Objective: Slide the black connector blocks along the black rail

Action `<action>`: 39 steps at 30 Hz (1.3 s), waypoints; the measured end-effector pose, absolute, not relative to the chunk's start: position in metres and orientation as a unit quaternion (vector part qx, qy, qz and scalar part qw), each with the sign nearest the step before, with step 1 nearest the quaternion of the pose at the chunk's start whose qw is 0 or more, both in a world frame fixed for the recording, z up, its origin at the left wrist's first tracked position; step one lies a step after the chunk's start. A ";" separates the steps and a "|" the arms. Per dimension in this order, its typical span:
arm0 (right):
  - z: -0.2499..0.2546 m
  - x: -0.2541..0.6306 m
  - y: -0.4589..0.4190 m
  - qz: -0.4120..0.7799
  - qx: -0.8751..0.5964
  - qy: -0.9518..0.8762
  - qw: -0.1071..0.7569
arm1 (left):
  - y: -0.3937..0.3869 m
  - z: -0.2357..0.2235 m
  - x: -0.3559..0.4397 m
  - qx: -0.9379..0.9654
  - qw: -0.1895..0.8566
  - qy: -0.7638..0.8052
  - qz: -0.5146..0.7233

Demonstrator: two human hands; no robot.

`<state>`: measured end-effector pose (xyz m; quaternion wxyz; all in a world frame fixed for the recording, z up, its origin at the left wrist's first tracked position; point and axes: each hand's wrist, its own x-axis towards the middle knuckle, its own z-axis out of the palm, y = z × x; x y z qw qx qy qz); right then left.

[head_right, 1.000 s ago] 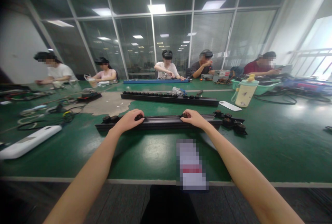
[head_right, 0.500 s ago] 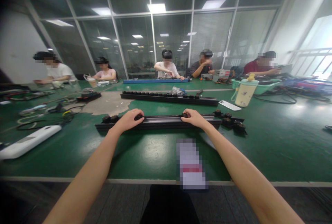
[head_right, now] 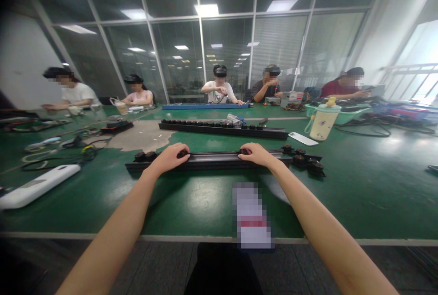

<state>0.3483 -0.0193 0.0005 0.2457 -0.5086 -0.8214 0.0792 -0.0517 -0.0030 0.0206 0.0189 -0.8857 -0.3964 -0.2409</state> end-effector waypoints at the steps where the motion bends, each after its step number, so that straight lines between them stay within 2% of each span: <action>1: 0.001 0.347 -0.019 0.073 -0.509 -0.823 0.240 | -0.003 0.021 -0.052 -0.886 0.018 -0.397 -0.240; 9: 0.003 0.338 -0.024 0.014 -0.542 -0.816 0.199 | -0.004 0.022 -0.051 -0.885 0.018 -0.404 -0.231; 19: 0.005 0.338 -0.026 0.004 -0.550 -0.815 0.183 | -0.005 0.023 -0.051 -0.885 0.018 -0.406 -0.229; 30: -0.001 0.352 -0.022 0.089 -0.522 -0.809 0.254 | -0.005 0.023 -0.051 -0.885 0.018 -0.400 -0.236; 39: -0.003 0.356 -0.026 0.145 -0.533 -0.790 0.266 | -0.005 0.023 -0.051 -0.884 0.013 -0.399 -0.241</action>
